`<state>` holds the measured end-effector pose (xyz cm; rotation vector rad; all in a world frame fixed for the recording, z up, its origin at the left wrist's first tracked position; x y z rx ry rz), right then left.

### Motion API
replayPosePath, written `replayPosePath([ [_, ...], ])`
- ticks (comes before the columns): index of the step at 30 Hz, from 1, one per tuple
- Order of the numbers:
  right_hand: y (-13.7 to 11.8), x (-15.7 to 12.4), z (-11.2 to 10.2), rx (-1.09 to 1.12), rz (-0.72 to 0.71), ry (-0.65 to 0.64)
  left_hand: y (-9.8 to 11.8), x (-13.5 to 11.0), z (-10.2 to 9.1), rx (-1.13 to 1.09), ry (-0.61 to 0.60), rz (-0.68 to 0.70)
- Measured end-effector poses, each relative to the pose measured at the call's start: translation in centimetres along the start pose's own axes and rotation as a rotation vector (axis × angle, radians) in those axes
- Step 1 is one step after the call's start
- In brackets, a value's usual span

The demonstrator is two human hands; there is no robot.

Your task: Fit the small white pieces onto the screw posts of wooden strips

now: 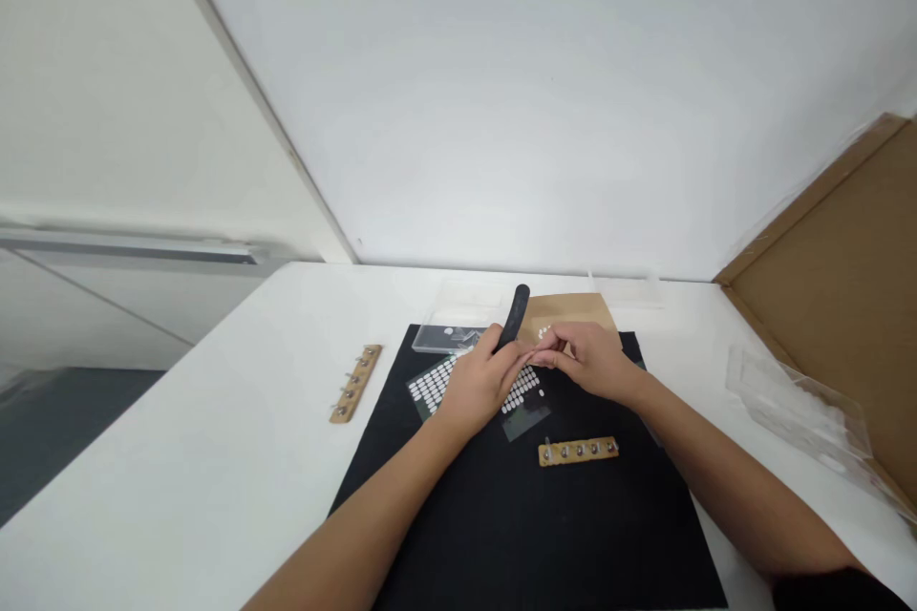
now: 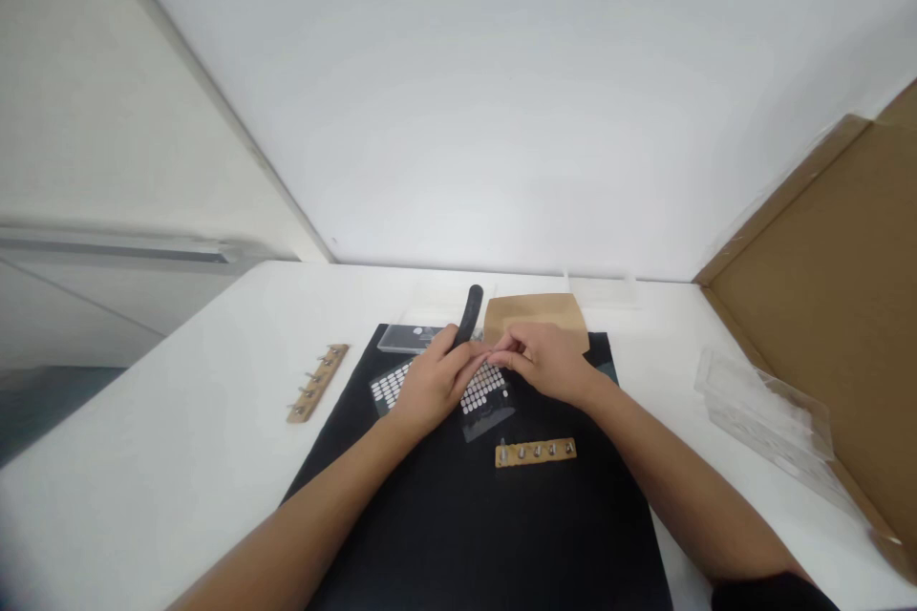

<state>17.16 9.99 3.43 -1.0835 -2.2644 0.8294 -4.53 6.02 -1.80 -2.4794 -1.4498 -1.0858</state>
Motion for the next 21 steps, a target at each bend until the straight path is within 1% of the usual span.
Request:
replayPosePath([
  [3,0.9,0.2,0.3,-0.090,-0.046,0.005,-0.1,0.0,0.2,0.003,-0.035,-0.008],
  [6,1.1,0.2,0.3,-0.090,-0.065,0.004,0.0,0.0,0.2,-0.004,-0.037,-0.030],
  [11,0.6,0.0,-0.2,-0.053,-0.090,0.041,0.3,0.1,0.0,0.021,-0.050,-0.035],
  [14,0.4,0.0,-0.4,0.009,-0.085,0.087,0.3,0.1,-0.3,0.072,-0.112,-0.047],
  [17,0.5,0.0,-0.6,-0.032,-0.041,0.128,0.4,0.2,-0.3,0.063,-0.193,-0.058],
  [19,0.5,-0.1,-0.9,-0.074,-0.026,0.167,0.4,0.2,-0.2,0.030,-0.180,-0.085],
  [21,0.3,-0.2,-1.3,-0.086,-0.049,0.186,0.3,0.1,0.1,0.025,-0.114,-0.143],
])
Point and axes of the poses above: each hand's wrist, its own x-axis towards the middle knuckle, its own z-axis out of the palm, y = z × x, the point moved 1 cm from there along x, towards the middle knuckle
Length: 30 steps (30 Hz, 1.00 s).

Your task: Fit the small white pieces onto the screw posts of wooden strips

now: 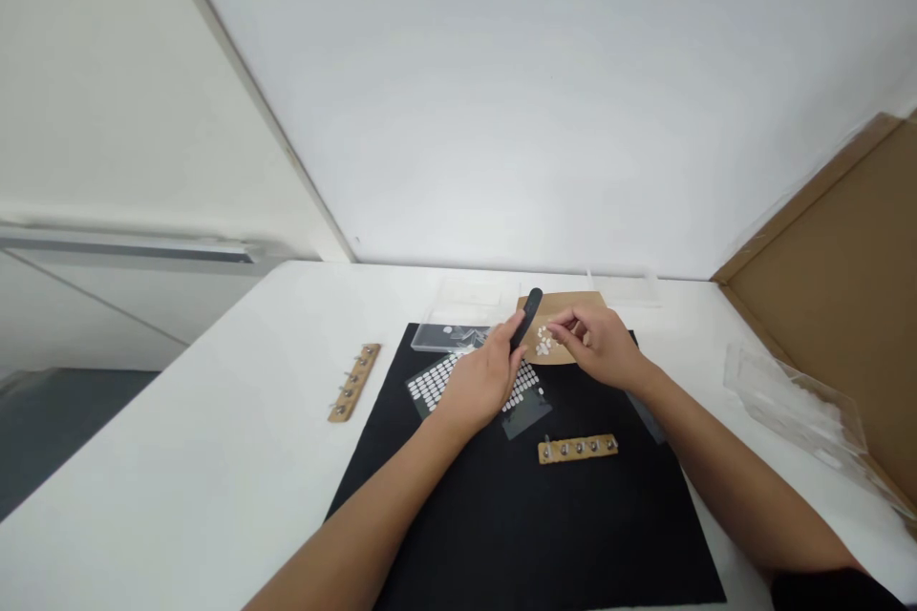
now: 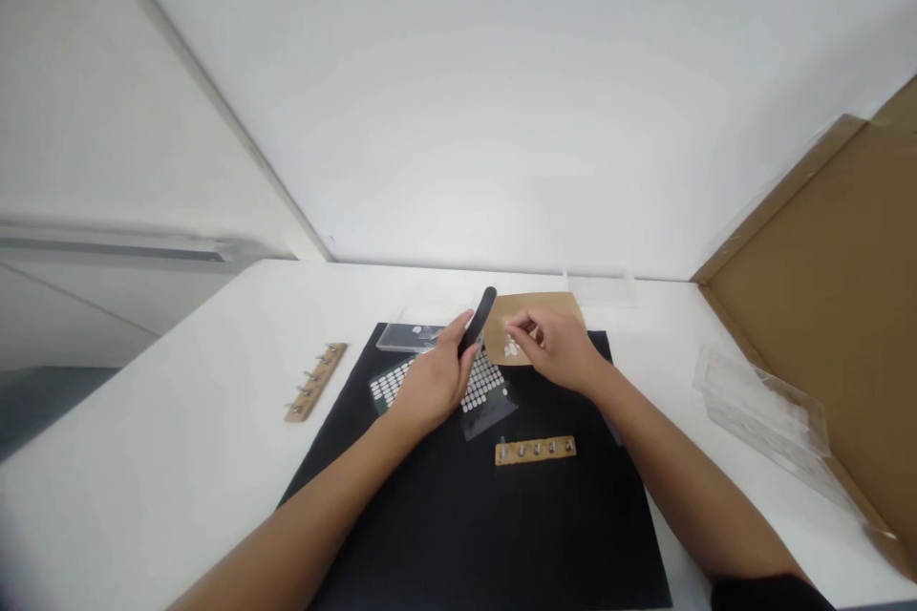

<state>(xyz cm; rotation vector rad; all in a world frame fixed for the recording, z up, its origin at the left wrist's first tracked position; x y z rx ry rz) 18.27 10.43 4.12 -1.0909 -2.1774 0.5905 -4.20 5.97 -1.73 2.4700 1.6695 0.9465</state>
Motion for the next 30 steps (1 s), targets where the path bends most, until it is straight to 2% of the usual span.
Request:
replayPosePath([
  [4,-0.4,-0.1,-0.4,0.000,-0.024,-0.003,-0.1,0.0,0.4,0.078,0.086,-0.084],
  [10,-0.7,-0.4,0.5,-0.137,0.005,0.084,0.6,0.2,0.2,0.101,0.095,0.010],
  [16,-1.3,-0.6,0.1,-0.242,-0.014,0.115,1.2,0.1,-0.3,-0.035,0.225,0.043],
  [19,-1.3,-0.6,0.0,-0.257,-0.028,0.131,1.5,0.1,-0.2,-0.117,0.199,0.084],
  [25,-1.5,-0.9,0.7,-0.434,0.021,0.173,2.5,0.2,-0.5,-0.258,0.184,0.127],
  [30,-1.5,-0.8,1.0,-0.502,0.017,0.175,2.9,0.3,-1.2,-0.374,0.182,0.061],
])
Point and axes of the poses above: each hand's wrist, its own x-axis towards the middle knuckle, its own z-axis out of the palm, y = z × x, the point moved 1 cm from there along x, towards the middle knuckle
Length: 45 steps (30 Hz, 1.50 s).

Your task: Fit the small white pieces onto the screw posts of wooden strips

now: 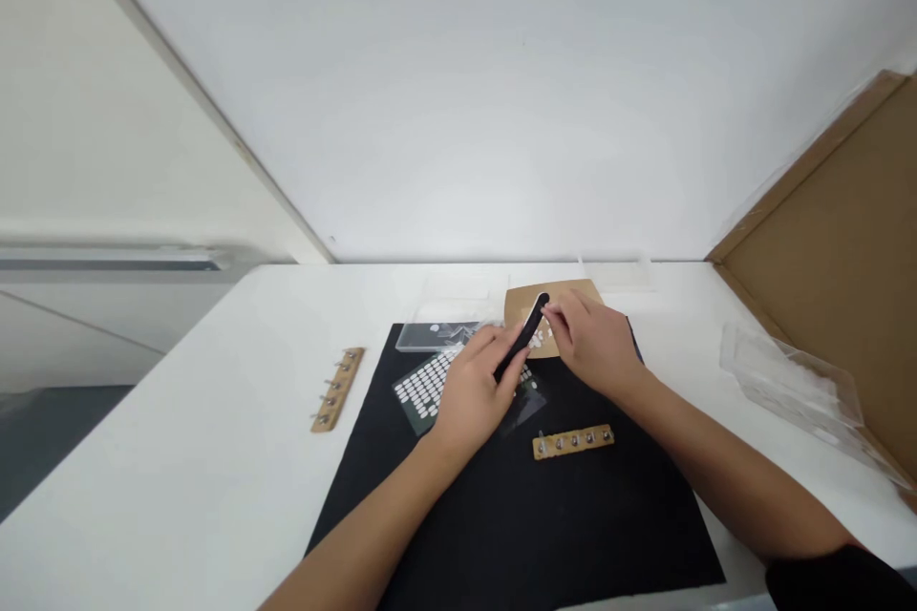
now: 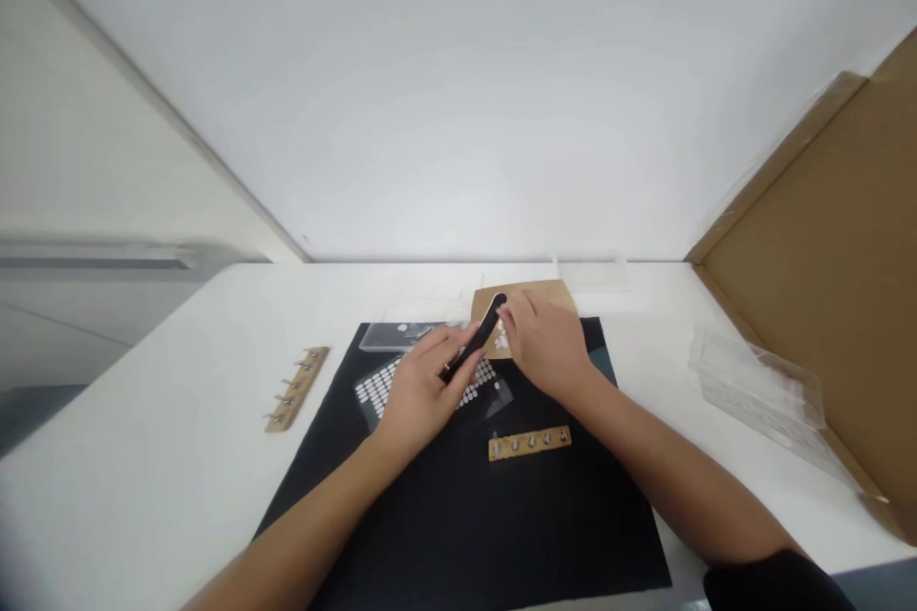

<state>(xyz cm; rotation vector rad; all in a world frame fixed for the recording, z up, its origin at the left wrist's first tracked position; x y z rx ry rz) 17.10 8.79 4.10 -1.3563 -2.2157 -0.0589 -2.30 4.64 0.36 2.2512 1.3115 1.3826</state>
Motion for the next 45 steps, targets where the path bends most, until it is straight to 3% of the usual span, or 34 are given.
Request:
replayPosePath([
  [6,0.8,0.2,1.2,0.092,-0.004,-0.120,-0.4,-0.2,-0.4,0.037,-0.018,-0.157],
  [17,1.8,0.7,1.0,0.082,0.052,-0.127,-0.4,-0.3,0.0,-0.091,-0.089,-0.200],
  [21,2.3,0.8,1.0,0.079,0.050,-0.119,-0.4,0.0,-0.3,-0.137,-0.138,-0.258],
  [28,2.1,1.1,1.8,-0.013,0.111,-0.195,-0.1,0.0,-0.3,-0.185,-0.123,-0.371],
  [34,1.5,1.2,2.0,-0.057,0.109,-0.247,-0.5,-0.3,0.4,-0.255,-0.099,-0.367],
  [39,0.7,0.7,2.3,-0.086,0.055,-0.295,-0.7,-0.3,0.6,-0.180,-0.055,-0.281],
  [45,0.5,1.0,2.9,-0.127,0.100,-0.238,-0.6,-0.1,0.3,-0.150,-0.037,-0.244],
])
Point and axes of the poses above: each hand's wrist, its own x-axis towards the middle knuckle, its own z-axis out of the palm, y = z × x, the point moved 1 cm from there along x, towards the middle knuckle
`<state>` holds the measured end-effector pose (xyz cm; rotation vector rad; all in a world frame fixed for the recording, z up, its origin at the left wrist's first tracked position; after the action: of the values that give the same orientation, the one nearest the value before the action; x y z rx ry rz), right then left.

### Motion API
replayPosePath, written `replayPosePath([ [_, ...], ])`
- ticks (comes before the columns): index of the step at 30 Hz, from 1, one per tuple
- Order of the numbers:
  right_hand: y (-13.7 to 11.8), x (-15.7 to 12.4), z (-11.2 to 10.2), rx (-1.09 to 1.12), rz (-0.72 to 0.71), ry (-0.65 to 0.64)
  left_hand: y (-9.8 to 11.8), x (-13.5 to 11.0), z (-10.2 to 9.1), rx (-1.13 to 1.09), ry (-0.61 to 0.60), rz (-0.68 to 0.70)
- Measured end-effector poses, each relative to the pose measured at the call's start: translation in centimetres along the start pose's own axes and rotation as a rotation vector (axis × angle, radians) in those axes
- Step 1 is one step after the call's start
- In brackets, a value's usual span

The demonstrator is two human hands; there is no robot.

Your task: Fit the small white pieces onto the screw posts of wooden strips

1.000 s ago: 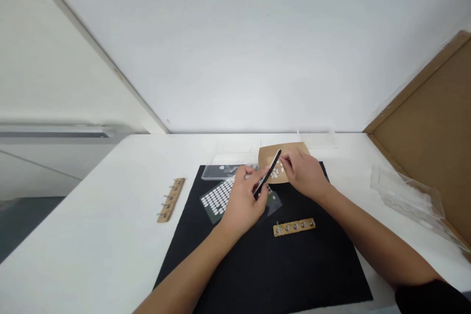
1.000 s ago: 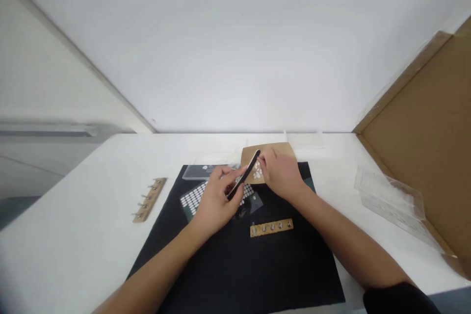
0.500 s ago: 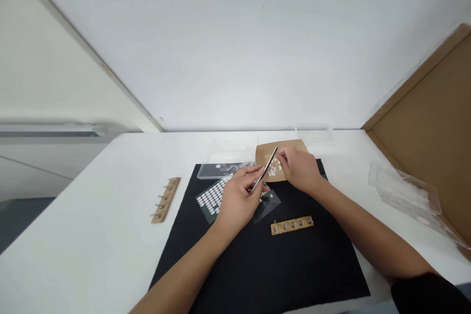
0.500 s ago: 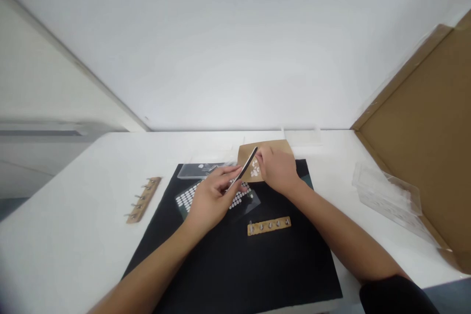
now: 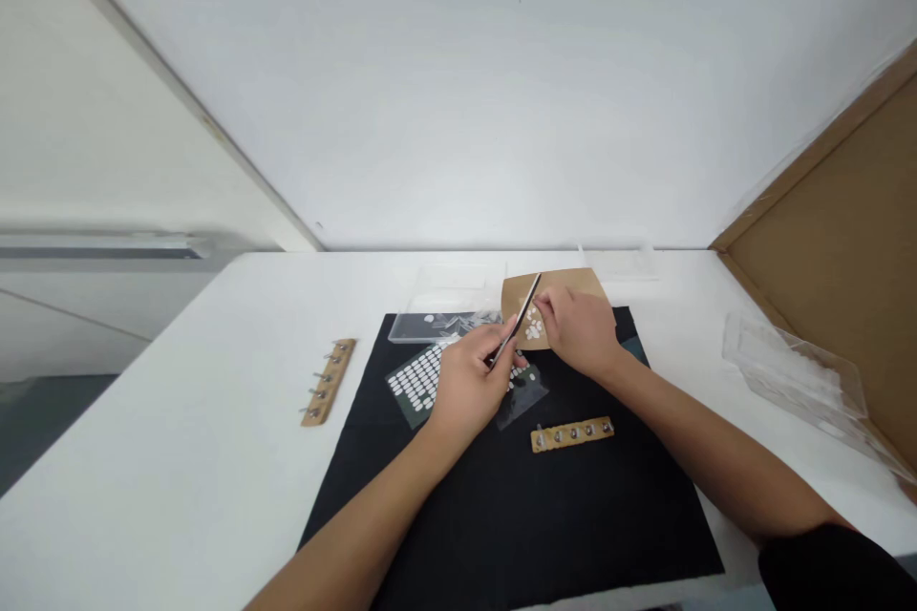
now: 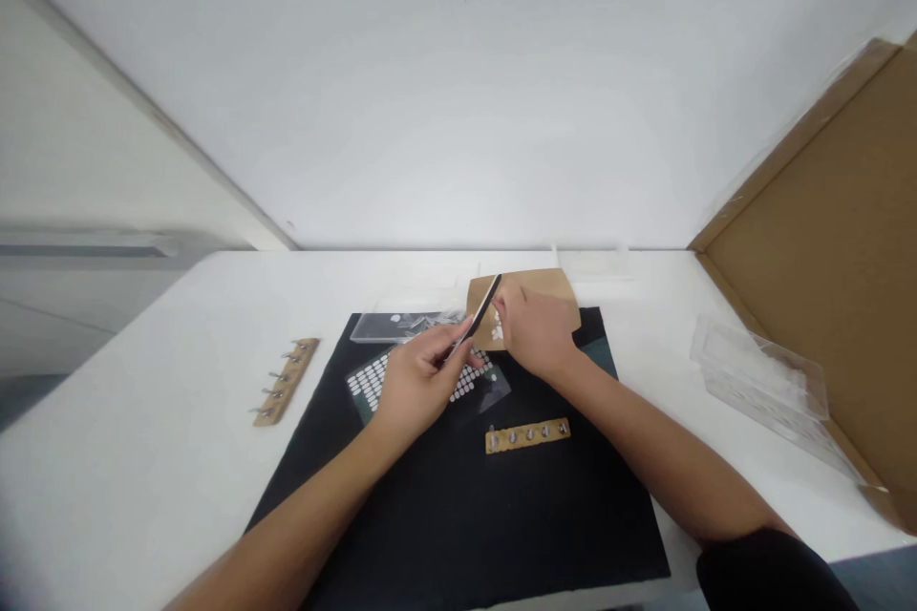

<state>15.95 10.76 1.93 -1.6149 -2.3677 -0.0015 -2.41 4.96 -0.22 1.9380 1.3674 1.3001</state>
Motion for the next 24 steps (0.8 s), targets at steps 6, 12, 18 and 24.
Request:
replayPosePath([
  [6,-0.4,-0.4,0.2,0.018,-0.076,0.005,0.1,0.2,-0.1,0.014,0.031,0.076],
  [12,-0.3,0.0,0.0,0.059,-0.049,0.053,0.9,0.1,-0.5,0.001,0.048,0.061],
  [18,0.2,0.0,-1.1,0.128,-0.091,0.070,1.1,0.0,-0.6,-0.005,0.081,0.035],
  [24,0.9,0.4,-0.5,0.087,-0.044,0.173,0.9,-0.1,-0.1,-0.027,0.027,0.021],
])
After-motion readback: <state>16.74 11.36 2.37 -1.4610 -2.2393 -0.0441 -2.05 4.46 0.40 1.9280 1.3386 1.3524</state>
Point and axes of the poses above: each hand's wrist, its own x-axis towards the middle knuckle, its own z-axis out of the palm, y = z × x, the point moved 1 cm from there along x, towards the middle knuckle
